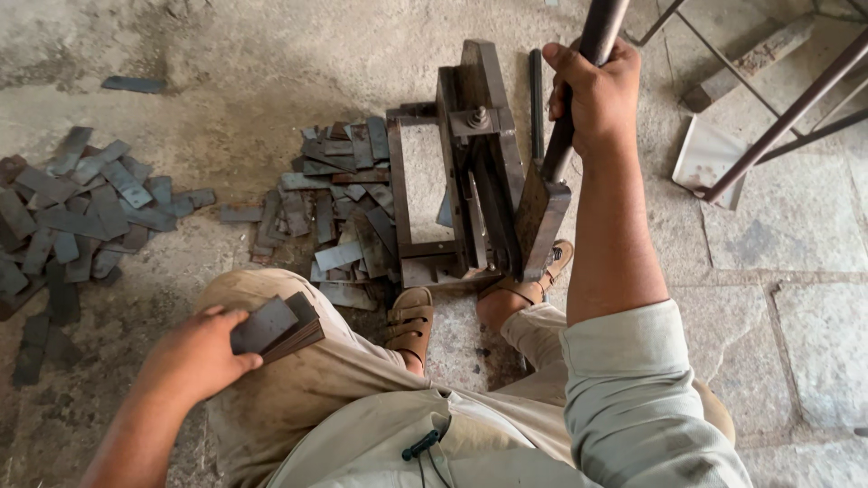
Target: The person uses a manual lever-operated shear to cut several small rectangular metal plates into smaller pieces.
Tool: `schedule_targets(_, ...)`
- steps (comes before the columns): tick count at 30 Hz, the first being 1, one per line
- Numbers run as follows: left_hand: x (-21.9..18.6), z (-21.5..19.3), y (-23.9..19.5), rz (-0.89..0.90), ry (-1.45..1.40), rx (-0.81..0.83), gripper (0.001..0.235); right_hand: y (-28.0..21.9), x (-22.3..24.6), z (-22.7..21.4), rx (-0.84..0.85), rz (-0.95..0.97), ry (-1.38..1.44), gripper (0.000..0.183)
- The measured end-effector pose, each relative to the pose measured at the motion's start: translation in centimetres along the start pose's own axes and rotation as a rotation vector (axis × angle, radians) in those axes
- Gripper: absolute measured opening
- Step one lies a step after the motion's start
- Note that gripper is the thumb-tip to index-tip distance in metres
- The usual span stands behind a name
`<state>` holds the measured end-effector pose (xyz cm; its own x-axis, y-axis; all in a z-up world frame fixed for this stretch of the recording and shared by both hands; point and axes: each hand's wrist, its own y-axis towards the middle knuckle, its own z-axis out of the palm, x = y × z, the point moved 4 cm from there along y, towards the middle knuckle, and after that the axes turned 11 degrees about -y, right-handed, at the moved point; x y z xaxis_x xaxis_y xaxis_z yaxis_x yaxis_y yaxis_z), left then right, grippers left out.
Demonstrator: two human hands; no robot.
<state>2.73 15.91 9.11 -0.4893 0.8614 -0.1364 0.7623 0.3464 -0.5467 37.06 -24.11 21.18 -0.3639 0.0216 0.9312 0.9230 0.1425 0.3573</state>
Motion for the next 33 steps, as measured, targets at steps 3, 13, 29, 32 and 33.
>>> schedule_targets(3, -1.3, -1.7, 0.5, 0.054, -0.061, -0.037, 0.08, 0.0, -0.3, -0.1, 0.006, -0.009, -0.01, 0.03)
schedule_targets(13, -25.5, 11.0, 14.3, 0.501, -0.519, 0.225, 0.065, 0.1, -0.2, 0.0, -0.018, 0.015, -0.016, 0.03)
schedule_targets(29, -31.5, 13.5, 31.7, 0.332, -0.581, -0.27, 0.076, -0.4, 0.0, 0.0, 0.058, 0.044, 0.033, 0.035)
schedule_targets(32, -31.1, 13.8, 32.0, 0.381, -0.597, -0.314, 0.071, -0.4, 0.2, 0.0, 0.073, 0.036, 0.039, 0.034)
schedule_targets(33, -31.0, 14.0, 31.9, 0.381, -0.598, -0.314, 0.072, -0.4, 0.3, 0.0, 0.076, 0.036, 0.04, 0.034)
